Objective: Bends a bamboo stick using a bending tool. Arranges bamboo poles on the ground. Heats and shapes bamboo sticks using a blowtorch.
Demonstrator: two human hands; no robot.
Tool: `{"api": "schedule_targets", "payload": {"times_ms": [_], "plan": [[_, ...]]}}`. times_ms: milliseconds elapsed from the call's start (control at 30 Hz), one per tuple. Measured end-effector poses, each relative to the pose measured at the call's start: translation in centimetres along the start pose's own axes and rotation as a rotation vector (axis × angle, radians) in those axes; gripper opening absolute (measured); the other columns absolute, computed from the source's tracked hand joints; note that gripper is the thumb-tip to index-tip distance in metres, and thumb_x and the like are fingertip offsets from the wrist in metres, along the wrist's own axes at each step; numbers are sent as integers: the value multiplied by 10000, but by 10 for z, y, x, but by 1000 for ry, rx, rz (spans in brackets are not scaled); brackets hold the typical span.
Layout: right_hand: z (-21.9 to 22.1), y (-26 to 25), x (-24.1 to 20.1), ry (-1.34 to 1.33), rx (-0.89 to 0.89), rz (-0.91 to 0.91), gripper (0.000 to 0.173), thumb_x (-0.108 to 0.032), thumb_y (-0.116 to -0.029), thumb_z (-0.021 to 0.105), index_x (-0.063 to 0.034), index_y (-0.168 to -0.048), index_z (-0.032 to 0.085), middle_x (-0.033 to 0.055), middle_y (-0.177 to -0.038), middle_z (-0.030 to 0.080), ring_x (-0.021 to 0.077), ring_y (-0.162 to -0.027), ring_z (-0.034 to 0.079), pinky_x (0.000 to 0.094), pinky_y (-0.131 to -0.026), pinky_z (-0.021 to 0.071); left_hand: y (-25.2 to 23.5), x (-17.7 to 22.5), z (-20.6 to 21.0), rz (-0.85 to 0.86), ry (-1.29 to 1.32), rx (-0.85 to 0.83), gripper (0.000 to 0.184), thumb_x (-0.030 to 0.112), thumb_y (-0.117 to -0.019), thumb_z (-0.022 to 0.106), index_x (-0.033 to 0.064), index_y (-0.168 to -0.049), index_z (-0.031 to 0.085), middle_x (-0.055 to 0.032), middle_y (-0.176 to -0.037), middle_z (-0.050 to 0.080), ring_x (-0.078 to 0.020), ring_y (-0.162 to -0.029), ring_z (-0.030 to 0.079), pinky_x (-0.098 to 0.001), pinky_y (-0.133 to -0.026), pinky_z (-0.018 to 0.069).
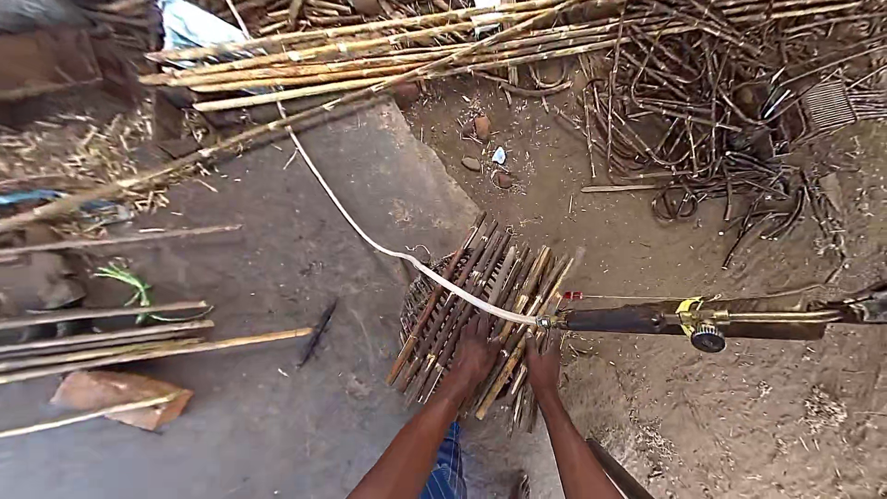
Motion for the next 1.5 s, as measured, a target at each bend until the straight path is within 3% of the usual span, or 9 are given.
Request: {"api": "schedule_targets", "payload": {"times_ms": [100,233,433,567,767,1067,1200,1367,1500], "plan": [[0,-3,13,-62,-35,109,840,-546,-1000,592,-94,-1620,251,297,-1406,551,466,-1210,597,647,-999,484,1,4,-10,-22,-14,18,686,404,-1018,619,22,-1549,412,-215,-1610,377,-404,-1419,464,-580,-1118,447],[-4,-6,22,-102,-75,147,790,-595,-1017,522,-79,-1585,332,257,-1321,626,421,-1160,634,627,-985,497,3,10,-21,-30,-96,2,626,339,-1005,647,47,-1524,456,-209,-1575,424,-402,-1379,504,-568,-1096,471],[-16,1,20,-100,-18,179,720,-553,-1039,504,-61,-1552,388,278,-1352,593,438,-1179,612,633,-985,487,14,-4,-41,-4,-170,55,503,300,-999,643,28,-1414,560,-243,-1424,540,-407,-1286,565,-557,-1058,499],[-27,15,22,-80,25,136,619,-445,-1079,476,-22,-1527,416,276,-1405,562,420,-1241,590,610,-1038,463,35,-33,-74,-160,-286,180,486,308,-973,682,26,-1360,596,-262,-1345,572,-434,-1191,613,-574,-974,540],[-32,60,46,-79,-40,83,563,-342,-1039,589,14,-1460,476,245,-1401,570,365,-1284,571,544,-1086,456,73,-85,-103,-408,-239,291,563,337,-942,733,-16,-1351,575,-289,-1351,553,-476,-1220,572,-619,-990,503],[-18,124,56,30,-326,-15,393,-207,-997,621,-15,-1340,622,199,-1321,609,272,-1120,647,427,-969,539,86,-77,-66,-252,-483,96,575,429,-944,684,33,-1354,609,-243,-1376,571,-423,-1226,590,-554,-970,519],[-25,131,47,43,-278,-56,348,-189,-978,649,-32,-1288,655,198,-1308,596,259,-1087,656,389,-936,562,81,-73,-58,-245,-554,94,670,473,-930,691,8,-1397,569,-254,-1388,552,-422,-1253,571,-553,-1006,499],[-30,135,39,20,-361,-69,356,-230,-1000,612,-32,-1291,660,177,-1299,637,259,-1128,651,411,-978,539,75,-67,-55,-269,-560,75,743,303,-846,788,-46,-1437,503,-296,-1408,527,-444,-1271,563,-570,-997,508],[-29,146,36,-4,-450,-92,325,-249,-1002,603,-46,-1244,678,109,-1188,700,186,-1050,680,370,-939,555,72,-69,-50,-295,-591,132,846,349,-839,789,-84,-1475,436,-301,-1458,489,-444,-1294,551,-556,-996,512]]}}
Point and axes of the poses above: each hand's wrist, its own y-axis away from the middle knuckle, its own z-axis out of the palm, x = y × z, the point moved 6 cm from there along -y, towards the middle knuckle
